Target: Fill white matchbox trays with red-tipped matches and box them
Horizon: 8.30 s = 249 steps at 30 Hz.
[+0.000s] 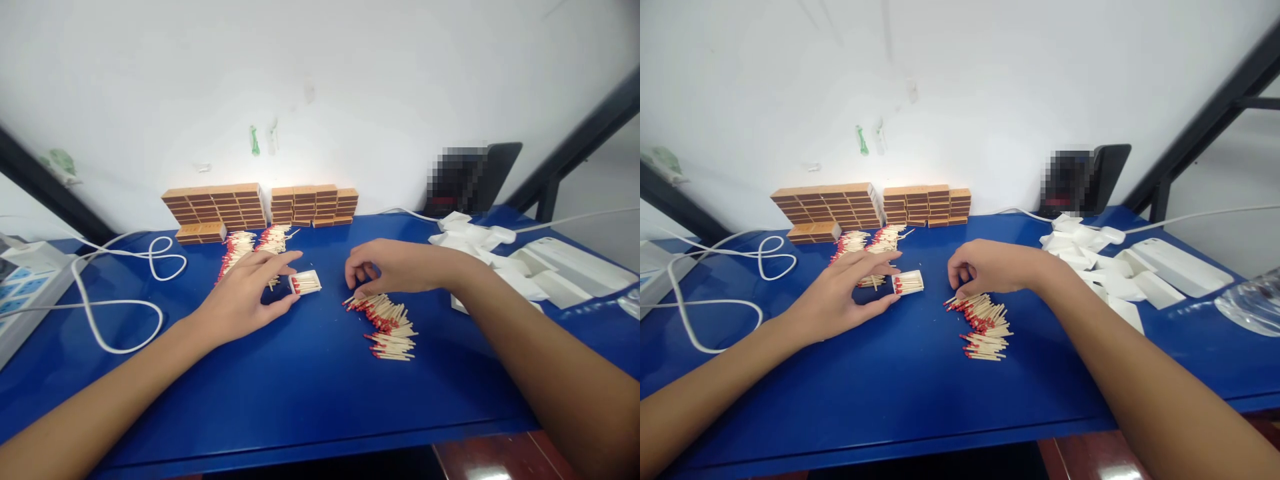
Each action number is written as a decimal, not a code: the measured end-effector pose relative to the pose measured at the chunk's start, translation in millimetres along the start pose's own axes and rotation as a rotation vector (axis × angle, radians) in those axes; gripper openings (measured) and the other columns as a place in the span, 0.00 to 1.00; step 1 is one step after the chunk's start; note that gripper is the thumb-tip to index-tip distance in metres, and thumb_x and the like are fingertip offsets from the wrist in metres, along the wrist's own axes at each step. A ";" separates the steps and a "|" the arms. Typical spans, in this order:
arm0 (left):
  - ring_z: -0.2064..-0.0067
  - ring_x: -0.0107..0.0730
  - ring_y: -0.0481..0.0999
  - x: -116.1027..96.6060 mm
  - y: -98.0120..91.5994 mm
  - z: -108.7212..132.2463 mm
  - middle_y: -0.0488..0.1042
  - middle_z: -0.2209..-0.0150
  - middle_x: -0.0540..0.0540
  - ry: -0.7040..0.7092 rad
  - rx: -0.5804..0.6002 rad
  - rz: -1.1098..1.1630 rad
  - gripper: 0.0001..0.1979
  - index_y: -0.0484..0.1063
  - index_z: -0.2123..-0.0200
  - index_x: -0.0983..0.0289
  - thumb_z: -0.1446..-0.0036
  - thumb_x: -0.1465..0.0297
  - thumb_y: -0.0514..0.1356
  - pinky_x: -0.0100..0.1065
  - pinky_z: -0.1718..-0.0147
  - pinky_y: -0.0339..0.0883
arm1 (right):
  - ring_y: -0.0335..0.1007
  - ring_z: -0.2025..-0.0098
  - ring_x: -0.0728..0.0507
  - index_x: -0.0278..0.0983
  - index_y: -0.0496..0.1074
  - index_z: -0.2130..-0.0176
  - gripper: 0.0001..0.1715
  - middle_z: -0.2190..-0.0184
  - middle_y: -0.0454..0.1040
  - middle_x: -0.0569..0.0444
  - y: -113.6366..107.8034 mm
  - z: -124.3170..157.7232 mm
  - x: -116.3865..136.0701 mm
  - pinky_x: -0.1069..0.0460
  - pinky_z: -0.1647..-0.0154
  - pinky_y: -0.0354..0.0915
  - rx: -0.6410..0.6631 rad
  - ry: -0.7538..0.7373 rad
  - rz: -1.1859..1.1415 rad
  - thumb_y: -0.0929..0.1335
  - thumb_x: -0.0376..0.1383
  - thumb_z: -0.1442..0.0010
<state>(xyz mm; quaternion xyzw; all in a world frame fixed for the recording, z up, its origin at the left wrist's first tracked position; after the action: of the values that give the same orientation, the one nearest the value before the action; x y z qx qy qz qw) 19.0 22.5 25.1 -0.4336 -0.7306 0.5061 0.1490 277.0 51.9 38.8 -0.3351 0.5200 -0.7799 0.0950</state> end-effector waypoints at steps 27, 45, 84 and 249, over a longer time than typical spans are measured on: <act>0.40 0.43 0.78 -1.6 -0.9 -0.2 0.83 0.47 0.53 -0.013 0.005 -0.009 0.29 0.64 0.32 0.57 0.33 0.65 0.66 0.46 0.40 0.71 | 0.69 0.70 0.45 0.39 0.77 0.64 0.12 0.68 0.79 0.52 -0.4 -1.7 3.6 0.49 0.69 0.61 -0.047 0.030 -0.123 0.71 0.44 0.33; 0.42 0.42 0.79 -3.7 1.7 0.3 0.83 0.46 0.52 -0.007 0.008 0.041 0.31 0.62 0.31 0.57 0.33 0.65 0.66 0.46 0.40 0.70 | 0.65 0.69 0.49 0.37 0.75 0.63 0.03 0.67 0.73 0.56 34.3 -25.8 36.9 0.52 0.65 0.61 -0.405 -0.243 -0.235 0.70 0.31 0.34; 0.40 0.44 0.78 -2.7 0.6 -0.7 0.84 0.47 0.53 -0.016 0.038 0.021 0.29 0.64 0.31 0.56 0.33 0.64 0.65 0.47 0.39 0.71 | 0.71 0.70 0.44 0.41 0.80 0.64 0.08 0.69 0.79 0.53 -1.8 2.3 2.8 0.49 0.69 0.62 -0.012 0.027 -0.061 0.74 0.43 0.37; 0.40 0.43 0.79 -3.0 0.6 -1.6 0.84 0.47 0.53 -0.018 0.026 0.026 0.30 0.63 0.31 0.56 0.34 0.65 0.65 0.49 0.35 0.68 | 0.76 0.68 0.42 0.43 0.82 0.63 0.06 0.67 0.82 0.52 -0.6 5.1 -5.1 0.49 0.71 0.66 0.023 0.013 -0.041 0.72 0.38 0.41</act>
<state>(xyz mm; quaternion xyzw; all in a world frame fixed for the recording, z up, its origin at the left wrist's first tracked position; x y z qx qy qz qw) 22.1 21.2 26.0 -0.4364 -0.7196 0.5213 0.1413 284.1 50.9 38.3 -0.3395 0.5045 -0.7898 0.0797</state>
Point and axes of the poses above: each hand's wrist, its own z-axis away from the middle knuckle, its own y-axis out of the palm, x = y × z, the point moved 4 cm from there along -z, towards the middle knuckle
